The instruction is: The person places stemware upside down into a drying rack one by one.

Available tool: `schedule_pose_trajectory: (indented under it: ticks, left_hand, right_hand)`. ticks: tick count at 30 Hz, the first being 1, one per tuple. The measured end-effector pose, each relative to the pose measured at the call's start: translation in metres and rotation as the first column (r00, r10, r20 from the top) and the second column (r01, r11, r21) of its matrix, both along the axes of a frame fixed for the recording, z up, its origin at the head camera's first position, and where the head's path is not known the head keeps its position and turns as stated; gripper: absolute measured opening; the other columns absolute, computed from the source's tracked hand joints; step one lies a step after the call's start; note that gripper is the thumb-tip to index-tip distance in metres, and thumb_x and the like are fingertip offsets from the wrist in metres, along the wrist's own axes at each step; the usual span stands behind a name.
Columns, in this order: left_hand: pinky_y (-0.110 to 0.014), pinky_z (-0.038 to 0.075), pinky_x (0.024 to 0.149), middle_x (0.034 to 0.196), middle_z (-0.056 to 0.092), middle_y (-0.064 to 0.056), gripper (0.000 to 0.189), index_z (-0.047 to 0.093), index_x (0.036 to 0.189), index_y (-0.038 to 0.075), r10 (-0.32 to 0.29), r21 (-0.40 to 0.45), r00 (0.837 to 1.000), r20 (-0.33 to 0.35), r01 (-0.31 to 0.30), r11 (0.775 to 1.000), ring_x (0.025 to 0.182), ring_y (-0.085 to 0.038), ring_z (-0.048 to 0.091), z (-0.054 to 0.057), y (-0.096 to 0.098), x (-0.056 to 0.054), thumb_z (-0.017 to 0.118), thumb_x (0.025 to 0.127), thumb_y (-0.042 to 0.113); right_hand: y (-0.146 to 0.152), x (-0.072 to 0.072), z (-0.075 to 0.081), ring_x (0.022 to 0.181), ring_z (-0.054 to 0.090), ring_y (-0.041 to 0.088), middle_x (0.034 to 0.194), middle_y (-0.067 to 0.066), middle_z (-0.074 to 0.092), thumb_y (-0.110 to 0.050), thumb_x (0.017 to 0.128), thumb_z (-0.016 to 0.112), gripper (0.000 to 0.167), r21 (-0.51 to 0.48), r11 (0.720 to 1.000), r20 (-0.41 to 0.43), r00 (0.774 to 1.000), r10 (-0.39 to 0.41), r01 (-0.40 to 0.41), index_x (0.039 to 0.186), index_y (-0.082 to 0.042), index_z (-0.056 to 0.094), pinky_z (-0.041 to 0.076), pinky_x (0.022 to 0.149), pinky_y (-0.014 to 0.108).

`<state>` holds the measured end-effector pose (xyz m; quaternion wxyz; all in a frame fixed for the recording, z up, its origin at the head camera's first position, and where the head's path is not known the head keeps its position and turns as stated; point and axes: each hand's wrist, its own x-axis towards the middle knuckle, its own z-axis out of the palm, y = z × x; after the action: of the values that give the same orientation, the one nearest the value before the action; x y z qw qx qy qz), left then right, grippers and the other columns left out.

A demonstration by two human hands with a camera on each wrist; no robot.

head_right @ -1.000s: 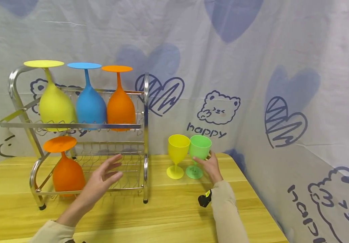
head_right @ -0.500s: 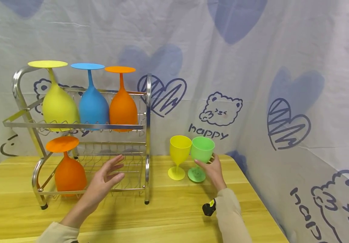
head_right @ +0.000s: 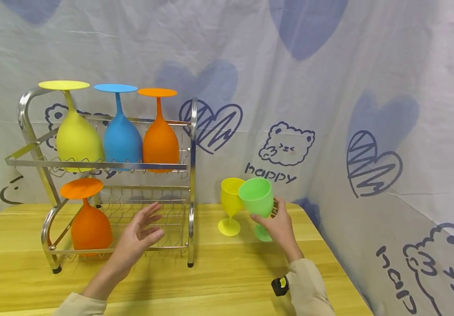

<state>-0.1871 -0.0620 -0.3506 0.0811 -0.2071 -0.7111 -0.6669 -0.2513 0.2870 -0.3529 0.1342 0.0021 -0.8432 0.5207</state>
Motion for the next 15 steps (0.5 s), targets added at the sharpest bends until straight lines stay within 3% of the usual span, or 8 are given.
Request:
schedule_pose_trajectory:
  ticks: [7,15]
  left_hand:
    - [-0.057,0.031,0.107,0.151,0.031,-0.016,0.076,0.03,0.149,0.008,-0.011,-0.01,1.0,-0.007,0.011,1.0,0.133,-0.038,0.034,0.003,0.005,0.001,0.069,0.085,0.013]
    - [-0.055,0.033,0.107,0.153,0.031,-0.011,0.08,0.031,0.15,0.014,-0.017,-0.036,1.0,-0.011,0.016,0.999,0.134,-0.037,0.033,0.013,0.016,0.001,0.074,0.083,0.016]
  right_hand:
    - [-0.018,0.015,0.011,0.122,0.047,0.038,0.136,0.022,0.046,-0.016,0.077,0.082,0.084,0.106,0.993,-0.116,0.991,0.059,-0.046,0.145,-0.003,0.033,0.039,0.103,0.052]
    - [-0.042,0.034,0.022,0.119,0.049,0.038,0.135,0.021,0.048,-0.007,0.074,0.084,0.084,0.153,0.982,-0.198,0.971,0.136,-0.106,0.143,0.0,0.038,0.042,0.1,0.054]
